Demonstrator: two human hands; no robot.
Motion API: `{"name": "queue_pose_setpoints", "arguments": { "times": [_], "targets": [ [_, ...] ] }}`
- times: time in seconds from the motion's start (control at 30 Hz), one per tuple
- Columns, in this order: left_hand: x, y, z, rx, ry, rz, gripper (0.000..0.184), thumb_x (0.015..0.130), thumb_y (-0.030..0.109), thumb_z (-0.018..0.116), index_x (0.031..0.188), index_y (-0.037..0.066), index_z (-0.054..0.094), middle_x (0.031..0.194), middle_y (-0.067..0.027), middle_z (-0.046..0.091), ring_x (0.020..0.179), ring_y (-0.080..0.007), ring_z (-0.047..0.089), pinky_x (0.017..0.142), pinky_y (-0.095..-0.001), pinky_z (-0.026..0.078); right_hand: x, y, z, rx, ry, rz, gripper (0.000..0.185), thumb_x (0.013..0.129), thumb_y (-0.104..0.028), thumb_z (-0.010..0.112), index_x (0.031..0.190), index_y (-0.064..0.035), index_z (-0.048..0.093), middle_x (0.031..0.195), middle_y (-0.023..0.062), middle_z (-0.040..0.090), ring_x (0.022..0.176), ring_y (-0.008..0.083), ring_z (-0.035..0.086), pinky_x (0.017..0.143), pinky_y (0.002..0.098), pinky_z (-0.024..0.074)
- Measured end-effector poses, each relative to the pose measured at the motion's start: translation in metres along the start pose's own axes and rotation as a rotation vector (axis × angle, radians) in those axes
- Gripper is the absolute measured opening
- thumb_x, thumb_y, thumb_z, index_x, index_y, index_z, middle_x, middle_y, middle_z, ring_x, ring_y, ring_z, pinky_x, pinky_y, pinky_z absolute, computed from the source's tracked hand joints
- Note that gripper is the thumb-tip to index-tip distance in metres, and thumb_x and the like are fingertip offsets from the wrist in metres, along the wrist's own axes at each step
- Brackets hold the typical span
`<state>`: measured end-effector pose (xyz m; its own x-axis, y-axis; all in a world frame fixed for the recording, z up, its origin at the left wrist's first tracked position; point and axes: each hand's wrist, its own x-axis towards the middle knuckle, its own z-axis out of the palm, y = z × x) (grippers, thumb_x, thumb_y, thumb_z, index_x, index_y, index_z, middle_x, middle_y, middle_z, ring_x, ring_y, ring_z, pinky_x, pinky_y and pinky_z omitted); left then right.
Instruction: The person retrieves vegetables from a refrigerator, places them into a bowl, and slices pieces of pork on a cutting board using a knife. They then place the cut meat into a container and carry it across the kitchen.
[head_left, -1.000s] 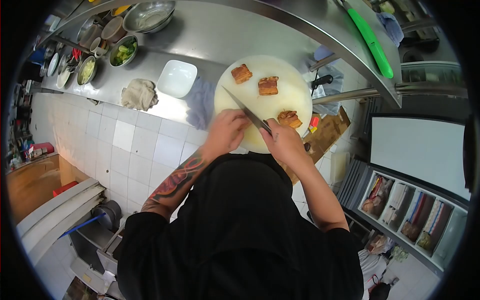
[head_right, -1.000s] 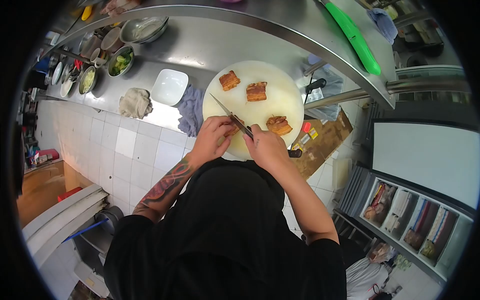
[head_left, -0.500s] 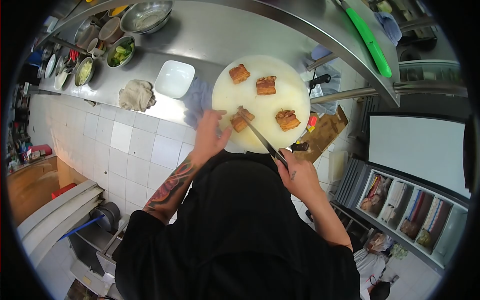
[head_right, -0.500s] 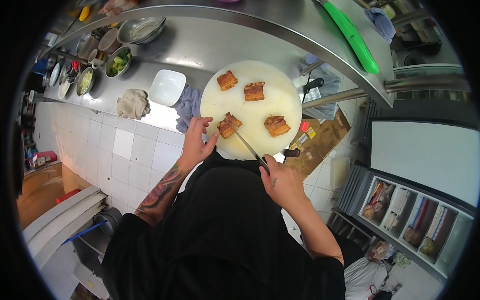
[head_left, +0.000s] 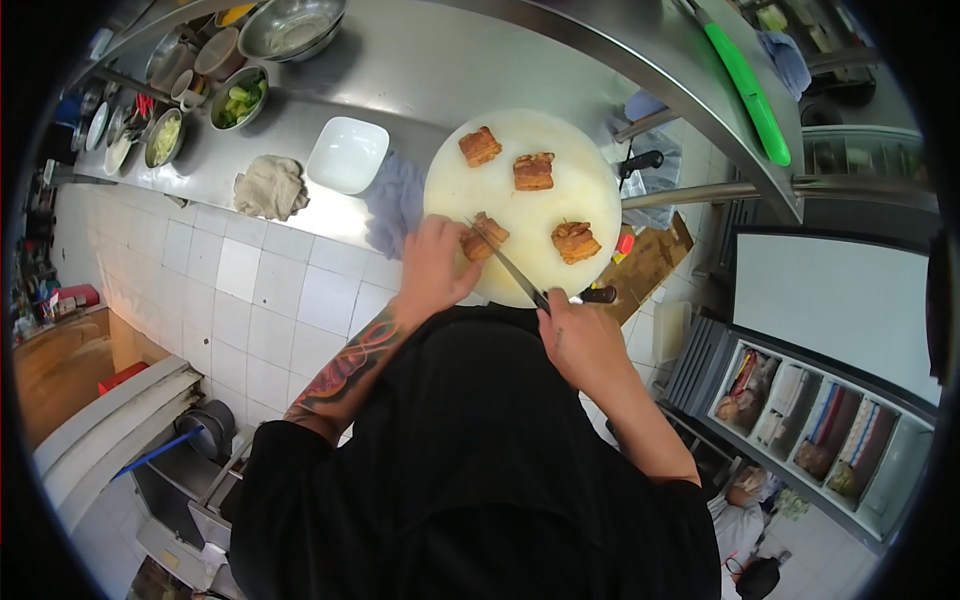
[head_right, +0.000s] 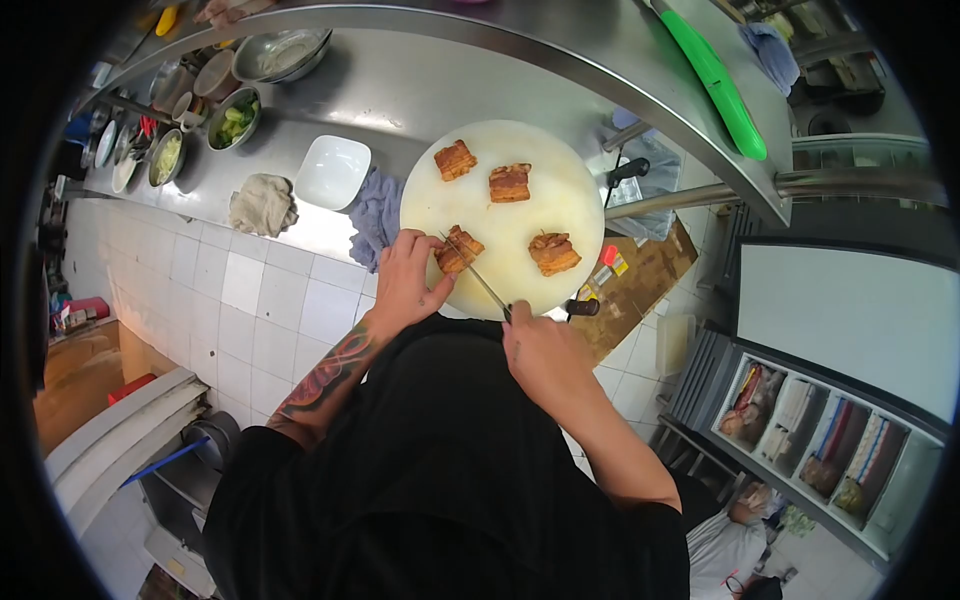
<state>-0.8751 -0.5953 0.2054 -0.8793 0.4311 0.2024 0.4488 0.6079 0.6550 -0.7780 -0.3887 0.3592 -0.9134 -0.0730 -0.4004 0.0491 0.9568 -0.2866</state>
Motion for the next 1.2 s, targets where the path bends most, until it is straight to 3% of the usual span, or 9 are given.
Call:
{"name": "queue_pose_setpoints", "arguments": {
  "times": [0.13,0.23,0.53,0.63,0.73,0.87,0.97,1.03,1.2],
  "targets": [
    [-0.001,-0.002,0.003,-0.001,-0.021,-0.022,0.051,0.077,0.025,0.081,0.121,0.008,0.061,0.115,-0.0126,0.056,0.109,-0.0336,0.057,0.085,-0.0441,0.041,0.078,-0.003,0.061,0.106,0.192,-0.054,0.023,0.102,-0.021,0.060,0.102,0.0016,0.056,0.072,0.0249,0.069,0.069,0.0436,0.071,0.065,0.0527,0.0563],
    [-0.002,-0.003,0.000,0.006,-0.020,-0.016,0.052,0.077,0.024,0.082,0.122,0.008,0.061,0.115,-0.0127,0.056,0.109,-0.0329,0.057,0.084,-0.0436,0.041,0.088,0.003,0.051,0.131,0.172,-0.053,0.027,0.103,-0.023,0.060,0.109,0.0022,0.058,0.074,0.0239,0.070,0.071,0.0442,0.071,0.066,0.0527,0.0560],
    [-0.019,-0.023,0.000,-0.161,0.115,0.004,0.057,0.083,0.020,0.083,0.130,0.002,0.056,0.123,-0.0173,0.057,0.096,-0.0311,0.061,0.084,-0.0407,0.051,0.001,0.021,0.022,0.332,0.279,-0.071,0.033,0.101,-0.021,0.064,0.126,-0.0002,0.059,0.079,0.0225,0.071,0.073,0.0440,0.070,0.066,0.0524,0.0546],
    [-0.024,-0.035,-0.001,-0.351,0.141,-0.076,0.043,0.086,0.013,0.079,0.122,0.001,0.060,0.123,-0.0172,0.059,0.099,-0.0287,0.062,0.085,-0.0382,0.052,-0.017,0.023,0.027,0.258,0.187,-0.022,0.033,0.101,-0.021,0.064,0.126,-0.0004,0.059,0.079,0.0235,0.071,0.072,0.0443,0.070,0.067,0.0532,0.0543],
    [-0.022,-0.054,0.002,-0.326,0.289,-0.032,0.015,0.088,0.002,0.073,0.101,0.001,0.067,0.119,-0.0173,0.063,0.108,-0.0269,0.064,0.088,-0.0367,0.053,-0.027,0.020,0.025,0.221,0.142,-0.005,0.035,0.101,-0.021,0.064,0.128,-0.0003,0.059,0.078,0.0238,0.071,0.072,0.0444,0.069,0.067,0.0535,0.0540],
    [-0.012,-0.067,-0.002,-0.325,0.272,-0.143,0.020,0.088,0.003,0.073,0.108,0.002,0.069,0.121,-0.0168,0.062,0.111,-0.0299,0.061,0.090,-0.0391,0.052,-0.033,0.022,0.031,0.231,0.137,0.012,0.036,0.101,-0.022,0.064,0.129,-0.0005,0.060,0.078,0.0239,0.071,0.072,0.0449,0.069,0.068,0.0539,0.0540],
    [-0.010,-0.087,-0.002,0.063,0.321,-0.108,0.030,0.087,0.007,0.072,0.117,0.005,0.071,0.126,-0.0148,0.060,0.115,-0.0338,0.058,0.094,-0.0438,0.051,-0.032,0.023,0.034,0.258,0.165,0.015,0.036,0.101,-0.023,0.063,0.129,-0.0009,0.061,0.078,0.0243,0.071,0.073,0.0455,0.069,0.070,0.0540,0.0540],
    [-0.021,-0.113,0.007,0.298,0.101,-0.140,0.040,0.086,0.011,0.071,0.126,0.008,0.071,0.129,-0.0129,0.058,0.115,-0.0366,0.056,0.096,-0.0474,0.049,-0.033,0.022,0.033,0.281,0.158,0.036,0.035,0.101,-0.023,0.063,0.129,-0.0015,0.061,0.079,0.0246,0.071,0.074,0.0458,0.069,0.070,0.0541,0.0540],
    [-0.020,-0.123,0.005,0.358,-0.002,-0.127,0.040,0.084,0.014,0.073,0.124,0.009,0.072,0.130,-0.0122,0.059,0.115,-0.0358,0.057,0.095,-0.0471,0.050,-0.038,0.020,0.031,0.244,0.180,0.033,0.035,0.101,-0.022,0.063,0.128,-0.0011,0.061,0.078,0.0247,0.071,0.072,0.0463,0.069,0.070,0.0550,0.0543]
  ]
}}
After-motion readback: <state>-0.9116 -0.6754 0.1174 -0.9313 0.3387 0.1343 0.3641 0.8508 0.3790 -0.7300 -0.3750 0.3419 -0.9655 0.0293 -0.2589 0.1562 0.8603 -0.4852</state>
